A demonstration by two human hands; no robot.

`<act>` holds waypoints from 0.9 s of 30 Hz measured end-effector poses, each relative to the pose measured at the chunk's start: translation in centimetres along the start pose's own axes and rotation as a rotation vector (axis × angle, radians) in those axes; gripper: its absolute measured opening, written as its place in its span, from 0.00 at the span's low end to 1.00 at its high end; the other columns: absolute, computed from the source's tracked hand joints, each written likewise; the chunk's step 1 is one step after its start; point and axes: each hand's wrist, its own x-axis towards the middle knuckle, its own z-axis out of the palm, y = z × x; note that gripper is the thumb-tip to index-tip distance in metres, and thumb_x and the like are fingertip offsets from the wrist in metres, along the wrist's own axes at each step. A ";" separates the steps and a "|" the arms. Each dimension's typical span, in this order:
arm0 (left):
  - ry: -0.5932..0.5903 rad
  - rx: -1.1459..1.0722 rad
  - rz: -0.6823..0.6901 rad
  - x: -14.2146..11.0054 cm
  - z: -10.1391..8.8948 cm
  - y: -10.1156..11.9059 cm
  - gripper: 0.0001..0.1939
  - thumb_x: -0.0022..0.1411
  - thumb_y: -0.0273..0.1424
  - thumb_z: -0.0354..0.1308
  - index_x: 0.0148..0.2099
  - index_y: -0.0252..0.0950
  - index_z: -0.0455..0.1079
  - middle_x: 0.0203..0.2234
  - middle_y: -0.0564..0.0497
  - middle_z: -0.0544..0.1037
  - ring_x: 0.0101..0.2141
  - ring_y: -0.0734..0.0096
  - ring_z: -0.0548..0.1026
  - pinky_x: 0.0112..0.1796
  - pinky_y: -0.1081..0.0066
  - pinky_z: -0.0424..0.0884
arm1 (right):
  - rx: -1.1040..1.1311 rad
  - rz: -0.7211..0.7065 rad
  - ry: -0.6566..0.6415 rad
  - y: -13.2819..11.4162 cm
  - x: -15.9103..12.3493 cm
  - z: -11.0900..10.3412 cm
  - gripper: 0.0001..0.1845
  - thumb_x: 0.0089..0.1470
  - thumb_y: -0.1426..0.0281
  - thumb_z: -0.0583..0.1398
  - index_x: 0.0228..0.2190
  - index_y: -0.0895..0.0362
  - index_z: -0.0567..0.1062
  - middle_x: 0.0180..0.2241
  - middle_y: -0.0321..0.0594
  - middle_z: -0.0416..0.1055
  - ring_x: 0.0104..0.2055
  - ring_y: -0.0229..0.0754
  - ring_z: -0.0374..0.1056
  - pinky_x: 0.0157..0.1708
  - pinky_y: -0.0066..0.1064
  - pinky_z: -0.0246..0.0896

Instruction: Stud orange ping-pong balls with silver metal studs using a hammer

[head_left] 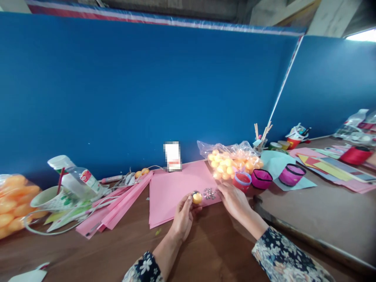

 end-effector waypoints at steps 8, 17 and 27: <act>-0.013 0.017 -0.006 0.1 0.0 0.1 0.14 0.53 0.36 0.59 0.40 0.32 0.71 0.31 0.47 0.76 0.30 0.72 0.73 0.31 0.73 0.69 | 0.041 -0.010 -0.033 -0.7 -0.7 0.8 0.10 0.55 0.71 0.51 0.34 0.55 0.72 0.33 0.41 0.69 0.38 0.41 0.65 0.35 0.26 0.56; -0.013 -0.035 0.006 0.4 -0.4 -0.1 0.14 0.53 0.36 0.58 0.38 0.31 0.70 0.28 0.47 0.76 0.29 0.72 0.73 0.32 0.73 0.70 | -0.068 0.080 -0.107 -0.2 -0.7 0.4 0.15 0.52 0.80 0.50 0.35 0.56 0.72 0.35 0.42 0.70 0.40 0.41 0.64 0.35 0.26 0.55; 0.089 -0.111 0.067 0.9 -0.6 -0.1 0.11 0.52 0.35 0.60 0.36 0.32 0.69 0.29 0.49 0.77 0.30 0.72 0.74 0.34 0.72 0.71 | -0.048 0.070 -0.059 -0.4 -1.0 0.9 0.10 0.54 0.74 0.51 0.31 0.55 0.72 0.32 0.41 0.70 0.37 0.41 0.64 0.31 0.26 0.53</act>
